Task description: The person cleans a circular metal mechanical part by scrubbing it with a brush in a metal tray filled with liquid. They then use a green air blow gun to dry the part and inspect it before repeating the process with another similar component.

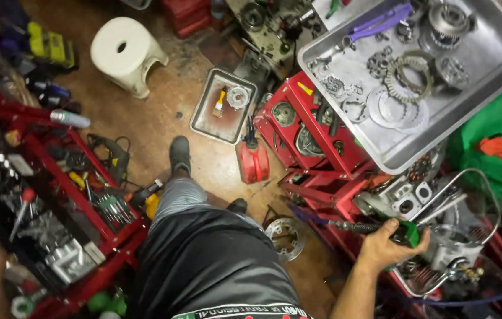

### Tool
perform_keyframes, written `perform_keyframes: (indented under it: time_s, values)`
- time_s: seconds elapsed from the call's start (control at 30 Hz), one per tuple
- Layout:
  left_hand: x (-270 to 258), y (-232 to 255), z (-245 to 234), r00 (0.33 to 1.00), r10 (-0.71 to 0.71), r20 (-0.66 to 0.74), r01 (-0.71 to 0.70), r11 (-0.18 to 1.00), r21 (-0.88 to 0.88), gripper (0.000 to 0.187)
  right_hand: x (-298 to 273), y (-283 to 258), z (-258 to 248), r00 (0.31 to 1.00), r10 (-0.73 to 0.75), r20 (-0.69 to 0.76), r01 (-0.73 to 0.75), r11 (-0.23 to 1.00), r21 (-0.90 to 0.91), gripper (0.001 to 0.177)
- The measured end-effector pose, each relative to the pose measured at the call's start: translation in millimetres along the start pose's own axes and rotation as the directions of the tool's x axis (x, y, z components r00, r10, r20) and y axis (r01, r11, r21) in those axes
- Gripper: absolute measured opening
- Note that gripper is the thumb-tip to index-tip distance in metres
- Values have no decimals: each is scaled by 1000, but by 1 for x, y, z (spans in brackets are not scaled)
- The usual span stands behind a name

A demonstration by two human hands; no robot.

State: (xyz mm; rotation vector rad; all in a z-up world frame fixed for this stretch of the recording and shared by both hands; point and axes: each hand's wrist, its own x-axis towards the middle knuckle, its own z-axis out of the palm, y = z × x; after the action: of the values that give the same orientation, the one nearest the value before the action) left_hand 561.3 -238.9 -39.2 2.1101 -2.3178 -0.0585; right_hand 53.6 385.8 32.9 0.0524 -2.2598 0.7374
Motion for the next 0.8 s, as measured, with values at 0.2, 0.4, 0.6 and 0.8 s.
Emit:
perform_keyframes:
  time_s: [0.2, 0.4, 0.6, 0.8]
  values:
    - [116, 175, -50, 800, 544, -252, -599, 751, -277, 53, -47, 15, 40, 985, 169, -33, -172, 969, -177, 60]
    - [288, 328, -71, 350, 869, -351, -937, 328, -122, 53, -118, 15, 73, 958, 286, -30, -280, 904, -323, 52]
    - [391, 478, -69, 78, 984, -163, -996, 68, -66, 59, -151, 54, 90, 769, 616, -170, -611, 631, -478, 37]
    - [376, 573, -28, -103, 992, -67, -910, -121, -397, 59, -112, -28, 83, 610, 748, -261, -791, 557, -252, 22]
